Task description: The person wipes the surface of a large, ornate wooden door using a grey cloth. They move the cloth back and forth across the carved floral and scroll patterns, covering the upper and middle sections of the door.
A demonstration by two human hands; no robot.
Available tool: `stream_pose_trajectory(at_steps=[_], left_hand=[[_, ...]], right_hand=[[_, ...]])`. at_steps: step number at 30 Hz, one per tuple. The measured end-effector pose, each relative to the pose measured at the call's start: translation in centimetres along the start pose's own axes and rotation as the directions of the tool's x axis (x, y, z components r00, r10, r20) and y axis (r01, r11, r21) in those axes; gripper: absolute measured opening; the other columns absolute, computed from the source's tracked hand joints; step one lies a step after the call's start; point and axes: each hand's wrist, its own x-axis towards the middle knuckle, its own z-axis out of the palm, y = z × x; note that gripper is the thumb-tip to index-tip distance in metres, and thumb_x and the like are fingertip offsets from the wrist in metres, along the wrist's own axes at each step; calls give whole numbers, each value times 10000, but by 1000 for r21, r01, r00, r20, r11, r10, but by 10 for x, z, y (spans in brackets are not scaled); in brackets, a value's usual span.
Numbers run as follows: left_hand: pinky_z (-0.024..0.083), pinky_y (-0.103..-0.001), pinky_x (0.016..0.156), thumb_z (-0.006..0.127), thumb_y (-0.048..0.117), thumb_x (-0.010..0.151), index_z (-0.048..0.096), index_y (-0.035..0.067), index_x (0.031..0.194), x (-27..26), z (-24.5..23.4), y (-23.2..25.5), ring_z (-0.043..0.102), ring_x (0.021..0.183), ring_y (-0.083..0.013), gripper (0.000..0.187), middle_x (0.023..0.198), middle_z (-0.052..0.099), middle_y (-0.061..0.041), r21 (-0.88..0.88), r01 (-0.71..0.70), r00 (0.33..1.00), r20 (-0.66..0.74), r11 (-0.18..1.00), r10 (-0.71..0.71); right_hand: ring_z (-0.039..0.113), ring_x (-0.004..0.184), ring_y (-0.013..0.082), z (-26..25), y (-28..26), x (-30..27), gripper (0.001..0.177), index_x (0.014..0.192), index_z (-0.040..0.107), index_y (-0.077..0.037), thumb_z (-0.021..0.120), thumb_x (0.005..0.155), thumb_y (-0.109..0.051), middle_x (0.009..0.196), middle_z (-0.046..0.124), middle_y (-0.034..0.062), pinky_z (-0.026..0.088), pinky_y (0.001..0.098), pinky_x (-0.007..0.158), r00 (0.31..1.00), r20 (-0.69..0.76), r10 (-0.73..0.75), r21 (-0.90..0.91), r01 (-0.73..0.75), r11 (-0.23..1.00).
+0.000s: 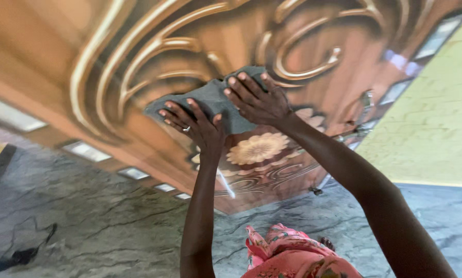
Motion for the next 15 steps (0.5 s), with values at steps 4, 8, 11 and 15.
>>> stream_pose_trajectory(at_steps=[4, 8, 11, 15], left_hand=[[109, -744, 1282, 267, 650, 1124, 175, 239, 1686, -10, 46, 80, 56, 1594, -585, 702, 1735, 64, -262, -48, -82, 996, 36, 996, 83], [115, -733, 1269, 280, 648, 1123, 231, 255, 1675, -19, 92, 170, 82, 1591, -555, 679, 1728, 109, -255, -86, -128, 990, 52, 988, 133], [119, -706, 1278, 279, 642, 1126, 256, 275, 1669, -23, 125, 232, 125, 1595, -522, 656, 1719, 165, -237, -100, -161, 986, 35, 982, 165], [136, -654, 1291, 303, 641, 1143, 280, 276, 1675, -29, 161, 293, 206, 1579, -491, 646, 1694, 256, -224, -51, -243, 969, 42, 969, 245]], right_hand=[[354, 1564, 322, -4, 74, -69, 484, 1565, 547, -160, 513, 1142, -393, 1652, 425, 122, 87, 627, 1292, 1000, 19, 21, -53, -20, 998], [357, 1547, 339, -8, 151, -142, 500, 1550, 583, -141, 495, 1136, -406, 1630, 456, 139, 109, 634, 1281, 998, 30, 63, -66, -61, 996], [357, 1556, 360, -9, 203, -194, 501, 1546, 580, -120, 493, 1146, -409, 1634, 446, 171, 116, 645, 1274, 994, 31, 106, -18, -105, 994], [346, 1551, 391, -12, 264, -249, 545, 1549, 587, -75, 469, 1149, -426, 1639, 429, 214, 115, 668, 1265, 991, 42, 124, -14, -124, 992]])
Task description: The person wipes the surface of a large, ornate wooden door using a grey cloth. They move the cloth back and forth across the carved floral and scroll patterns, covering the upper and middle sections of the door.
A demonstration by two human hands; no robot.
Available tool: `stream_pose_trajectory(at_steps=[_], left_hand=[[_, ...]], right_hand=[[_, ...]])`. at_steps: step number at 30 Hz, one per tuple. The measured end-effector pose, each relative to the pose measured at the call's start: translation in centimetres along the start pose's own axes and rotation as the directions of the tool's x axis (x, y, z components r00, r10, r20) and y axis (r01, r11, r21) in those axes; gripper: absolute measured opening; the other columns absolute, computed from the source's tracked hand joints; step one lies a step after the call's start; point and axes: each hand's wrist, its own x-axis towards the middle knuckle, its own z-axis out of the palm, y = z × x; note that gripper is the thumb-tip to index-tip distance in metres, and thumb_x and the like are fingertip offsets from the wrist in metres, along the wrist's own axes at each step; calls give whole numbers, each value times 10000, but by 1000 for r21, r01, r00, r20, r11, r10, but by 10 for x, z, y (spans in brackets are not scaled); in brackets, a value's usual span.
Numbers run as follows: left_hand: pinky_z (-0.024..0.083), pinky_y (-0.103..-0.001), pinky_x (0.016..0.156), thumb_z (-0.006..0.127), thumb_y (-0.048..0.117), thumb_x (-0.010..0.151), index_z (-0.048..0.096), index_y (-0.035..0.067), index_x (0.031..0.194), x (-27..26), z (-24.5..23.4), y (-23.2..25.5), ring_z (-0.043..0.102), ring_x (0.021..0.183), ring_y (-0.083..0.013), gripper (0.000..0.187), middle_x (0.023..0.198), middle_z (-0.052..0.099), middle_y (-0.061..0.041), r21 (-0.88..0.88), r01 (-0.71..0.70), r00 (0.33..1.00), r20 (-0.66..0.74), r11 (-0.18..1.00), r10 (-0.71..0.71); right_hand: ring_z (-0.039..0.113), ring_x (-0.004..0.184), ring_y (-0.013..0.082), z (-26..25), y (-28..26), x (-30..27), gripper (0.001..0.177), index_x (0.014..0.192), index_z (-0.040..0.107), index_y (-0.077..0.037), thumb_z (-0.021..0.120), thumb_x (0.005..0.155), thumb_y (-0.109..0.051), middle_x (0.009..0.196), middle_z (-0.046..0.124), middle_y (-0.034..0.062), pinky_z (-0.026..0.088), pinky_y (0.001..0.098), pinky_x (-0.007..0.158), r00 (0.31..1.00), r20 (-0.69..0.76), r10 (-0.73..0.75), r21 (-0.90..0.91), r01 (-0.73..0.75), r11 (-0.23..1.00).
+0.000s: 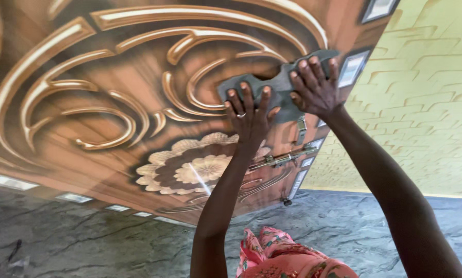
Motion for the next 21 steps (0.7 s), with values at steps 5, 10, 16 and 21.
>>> stream_pose_trajectory(at_steps=[5, 10, 16, 21], left_hand=[[92, -626, 1291, 330, 668, 1130, 261, 295, 1683, 9, 34, 49, 228, 1588, -440, 671, 1707, 292, -168, 152, -82, 996, -7, 985, 84], [46, -604, 1289, 368, 806, 1096, 209, 286, 1708, 10, 48, 68, 201, 1600, -400, 819, 1723, 264, -144, 143, -160, 986, -24, 977, 165], [36, -607, 1306, 411, 834, 1089, 213, 334, 1715, 10, 49, 76, 178, 1611, -393, 826, 1733, 251, -120, 242, -218, 976, 44, 945, 214], [32, -609, 1296, 385, 850, 1083, 239, 389, 1708, 11, 49, 79, 156, 1610, -383, 790, 1740, 224, -112, 267, -199, 980, 77, 943, 185]], right_hand=[[332, 1560, 408, -2, 54, -35, 568, 1532, 593, -61, 443, 1156, -459, 1653, 400, 216, 124, 686, 1255, 1000, 6, 29, 18, -30, 999], [342, 1561, 395, 0, 75, -50, 562, 1531, 602, -74, 447, 1150, -457, 1655, 404, 202, 124, 674, 1249, 1000, -11, 28, 15, -28, 999], [348, 1568, 399, -3, 83, -54, 551, 1542, 593, -67, 463, 1163, -446, 1657, 405, 209, 124, 672, 1258, 999, -23, 26, 25, -26, 999], [337, 1568, 390, -6, 83, -53, 553, 1555, 591, -89, 446, 1157, -444, 1660, 394, 204, 116, 654, 1263, 1000, -3, 26, 0, -26, 1000]])
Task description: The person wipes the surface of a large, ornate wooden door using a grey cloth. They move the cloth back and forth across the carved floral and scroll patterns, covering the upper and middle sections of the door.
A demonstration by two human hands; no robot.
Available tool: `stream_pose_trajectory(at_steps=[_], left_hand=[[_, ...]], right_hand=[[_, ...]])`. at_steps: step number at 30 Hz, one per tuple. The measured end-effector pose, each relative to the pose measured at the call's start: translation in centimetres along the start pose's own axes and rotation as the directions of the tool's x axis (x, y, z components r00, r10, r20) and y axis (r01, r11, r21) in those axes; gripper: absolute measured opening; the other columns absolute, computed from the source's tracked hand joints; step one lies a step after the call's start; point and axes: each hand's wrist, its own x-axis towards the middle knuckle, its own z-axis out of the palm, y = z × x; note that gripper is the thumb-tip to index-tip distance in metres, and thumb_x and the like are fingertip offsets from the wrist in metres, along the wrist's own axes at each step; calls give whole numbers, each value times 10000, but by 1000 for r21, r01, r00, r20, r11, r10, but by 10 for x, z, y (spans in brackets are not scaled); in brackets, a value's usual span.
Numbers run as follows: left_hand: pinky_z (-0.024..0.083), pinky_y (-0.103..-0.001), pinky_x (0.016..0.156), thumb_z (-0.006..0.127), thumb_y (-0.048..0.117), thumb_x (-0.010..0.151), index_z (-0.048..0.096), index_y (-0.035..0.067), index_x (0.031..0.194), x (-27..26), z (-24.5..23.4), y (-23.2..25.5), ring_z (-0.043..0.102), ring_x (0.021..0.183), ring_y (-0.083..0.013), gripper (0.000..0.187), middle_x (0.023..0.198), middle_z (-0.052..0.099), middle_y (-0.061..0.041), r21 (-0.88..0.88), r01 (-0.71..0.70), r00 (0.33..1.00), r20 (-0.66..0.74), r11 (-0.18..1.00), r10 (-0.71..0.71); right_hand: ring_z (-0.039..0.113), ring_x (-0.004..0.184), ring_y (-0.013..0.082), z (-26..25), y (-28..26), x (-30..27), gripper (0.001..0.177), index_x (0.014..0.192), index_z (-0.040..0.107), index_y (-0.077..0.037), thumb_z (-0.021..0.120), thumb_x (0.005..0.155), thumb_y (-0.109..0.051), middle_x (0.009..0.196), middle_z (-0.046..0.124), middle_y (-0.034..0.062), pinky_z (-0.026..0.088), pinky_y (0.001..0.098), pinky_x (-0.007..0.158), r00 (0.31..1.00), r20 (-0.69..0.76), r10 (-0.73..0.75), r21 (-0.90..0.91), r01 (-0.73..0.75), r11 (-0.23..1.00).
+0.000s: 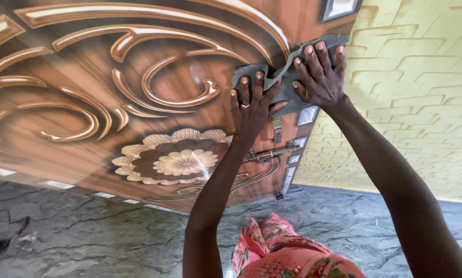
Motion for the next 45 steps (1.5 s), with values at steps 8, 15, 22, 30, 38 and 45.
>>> stream_pose_trajectory(at_steps=[8, 15, 22, 30, 38, 45], left_hand=[[23, -615, 1298, 349, 861, 1051, 226, 406, 1702, -2, -3, -5, 139, 1621, -364, 804, 1750, 200, -92, -18, 23, 998, 65, 1000, -21], [0, -643, 1278, 319, 899, 1020, 221, 401, 1716, -11, -18, -45, 105, 1622, -379, 862, 1765, 129, -102, 19, 42, 997, 71, 999, -43], [-17, -665, 1286, 403, 908, 989, 229, 396, 1713, -50, -46, -131, 71, 1632, -391, 904, 1771, 108, -109, 49, 51, 995, 85, 997, -55], [-6, -680, 1261, 399, 925, 980, 272, 383, 1696, -120, -75, -276, 26, 1619, -413, 907, 1768, 74, -124, 85, 46, 994, 90, 995, -54], [28, -722, 1264, 409, 917, 935, 278, 351, 1670, -218, -108, -444, 17, 1618, -428, 937, 1754, 77, -156, 129, 83, 989, 108, 988, -97], [118, -768, 1217, 515, 888, 834, 412, 243, 1542, -311, -154, -596, 90, 1564, -505, 963, 1685, 173, -247, 184, 167, 950, 231, 969, -208]], right_hand=[[313, 1570, 420, 1, -4, -3, 599, 1576, 564, -78, 412, 1162, -483, 1659, 397, 231, 117, 633, 1270, 1000, 28, 10, -4, -10, 1000], [282, 1567, 459, 7, -32, 4, 617, 1606, 485, -39, 370, 1171, -461, 1666, 347, 258, 127, 651, 1267, 997, 16, 78, 11, -78, 997], [244, 1581, 455, 16, -120, 45, 594, 1607, 487, -46, 437, 1183, -459, 1680, 306, 254, 118, 655, 1276, 996, 38, 78, 58, -80, 995], [281, 1566, 429, 32, -271, 122, 532, 1563, 553, -85, 485, 1165, -433, 1653, 352, 226, 128, 640, 1278, 996, -16, 90, 136, -87, 987], [257, 1590, 399, 36, -437, 216, 553, 1606, 542, -90, 505, 1159, -413, 1676, 348, 217, 123, 612, 1287, 999, -41, -17, 121, 22, 992], [187, 1611, 339, 31, -597, 309, 602, 1632, 484, -143, 541, 1108, -432, 1704, 312, 144, 73, 568, 1295, 997, -28, -79, 168, 82, 982]])
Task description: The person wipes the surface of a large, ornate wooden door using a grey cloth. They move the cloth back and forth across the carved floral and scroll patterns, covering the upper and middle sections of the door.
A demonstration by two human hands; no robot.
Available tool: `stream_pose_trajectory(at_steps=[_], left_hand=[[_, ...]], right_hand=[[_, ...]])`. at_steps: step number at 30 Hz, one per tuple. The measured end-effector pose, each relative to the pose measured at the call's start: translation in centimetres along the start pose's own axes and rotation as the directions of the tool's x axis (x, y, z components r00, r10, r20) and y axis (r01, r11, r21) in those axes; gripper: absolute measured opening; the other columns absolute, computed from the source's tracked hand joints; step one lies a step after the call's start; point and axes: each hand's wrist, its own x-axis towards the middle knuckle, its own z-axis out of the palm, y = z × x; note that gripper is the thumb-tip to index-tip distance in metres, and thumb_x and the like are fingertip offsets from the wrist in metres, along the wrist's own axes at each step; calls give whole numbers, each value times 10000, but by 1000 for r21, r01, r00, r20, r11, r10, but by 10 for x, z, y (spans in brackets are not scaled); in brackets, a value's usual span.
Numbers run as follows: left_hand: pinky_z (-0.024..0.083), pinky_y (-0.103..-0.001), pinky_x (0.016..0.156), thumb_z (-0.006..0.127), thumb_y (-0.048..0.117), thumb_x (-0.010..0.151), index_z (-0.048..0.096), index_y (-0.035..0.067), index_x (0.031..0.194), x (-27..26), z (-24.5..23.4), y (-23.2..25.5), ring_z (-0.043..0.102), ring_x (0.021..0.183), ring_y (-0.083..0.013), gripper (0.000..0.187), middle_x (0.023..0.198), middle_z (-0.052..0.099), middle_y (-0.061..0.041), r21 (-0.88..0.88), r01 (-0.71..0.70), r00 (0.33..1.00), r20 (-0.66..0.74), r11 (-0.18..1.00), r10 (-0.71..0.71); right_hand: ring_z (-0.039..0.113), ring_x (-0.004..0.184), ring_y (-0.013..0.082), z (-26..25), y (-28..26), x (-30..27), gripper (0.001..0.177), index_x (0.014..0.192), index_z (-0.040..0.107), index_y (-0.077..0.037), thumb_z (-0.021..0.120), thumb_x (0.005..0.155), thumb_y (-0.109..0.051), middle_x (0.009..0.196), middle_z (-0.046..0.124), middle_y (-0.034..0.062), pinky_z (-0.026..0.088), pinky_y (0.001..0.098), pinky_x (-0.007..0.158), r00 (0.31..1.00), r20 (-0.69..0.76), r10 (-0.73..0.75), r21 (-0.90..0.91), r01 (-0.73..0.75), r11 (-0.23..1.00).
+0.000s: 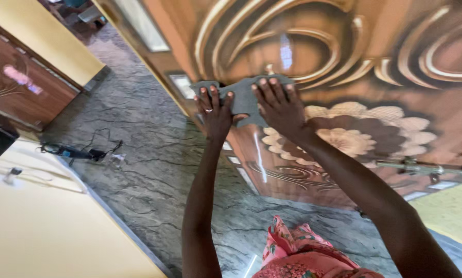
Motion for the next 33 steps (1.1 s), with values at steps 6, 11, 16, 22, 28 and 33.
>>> stream_pose_trajectory(at_steps=[6, 11, 16, 22, 28, 33], left_hand=[[157, -742, 1242, 543, 858, 859, 315, 200, 1609, -37, -8, -82, 160, 1560, -537, 1024, 1680, 182, -288, 28, 9, 999, -41, 1000, -8], [181, -738, 1239, 529, 843, 847, 274, 174, 1620, -95, 22, -73, 197, 1538, -570, 1053, 1663, 202, -327, 4, 67, 998, 16, 998, -67], [187, -755, 1229, 488, 844, 851, 198, 124, 1629, -140, 48, -11, 195, 1511, -609, 1099, 1641, 172, -379, -1, 75, 997, 30, 997, -75], [190, -747, 1231, 432, 839, 860, 170, 115, 1602, -150, 52, 99, 177, 1511, -638, 1069, 1629, 157, -422, -107, 183, 982, 56, 977, -178], [181, -761, 1199, 617, 705, 833, 421, 44, 1421, -144, 55, 214, 140, 1476, -677, 906, 1561, 191, -477, -163, 339, 881, 400, 926, -252], [152, -774, 1180, 696, 493, 933, 484, 86, 1424, -118, 60, 311, 141, 1454, -693, 672, 1529, 248, -472, -224, 254, 940, 284, 941, -186]], right_hand=[[218, 1592, 290, 26, -85, 39, 660, 1656, 417, -176, 555, 1072, -450, 1697, 317, 101, 117, 541, 1280, 999, 26, -42, 33, 41, 999], [209, 1580, 284, 49, -119, 2, 695, 1658, 372, -194, 576, 1033, -419, 1691, 306, 77, 127, 530, 1285, 993, 82, -85, 70, 79, 994], [230, 1566, 244, 61, -124, -81, 673, 1658, 363, -209, 530, 1034, -399, 1690, 316, 53, 150, 500, 1253, 978, 167, -123, 54, 115, 992], [412, 1448, 159, 58, -86, -174, 617, 1607, 409, -218, 484, 1008, -342, 1636, 412, -15, 313, 427, 1155, 933, 299, -200, 140, 165, 976], [494, 1362, 116, 38, -11, -255, 598, 1557, 483, -217, 526, 971, -332, 1578, 496, -40, 391, 353, 1113, 919, 349, -182, 245, 98, 964], [496, 1347, 182, 8, 64, -315, 584, 1546, 505, -198, 580, 989, -355, 1536, 505, 3, 391, 420, 1097, 867, 485, -116, 147, 50, 988]])
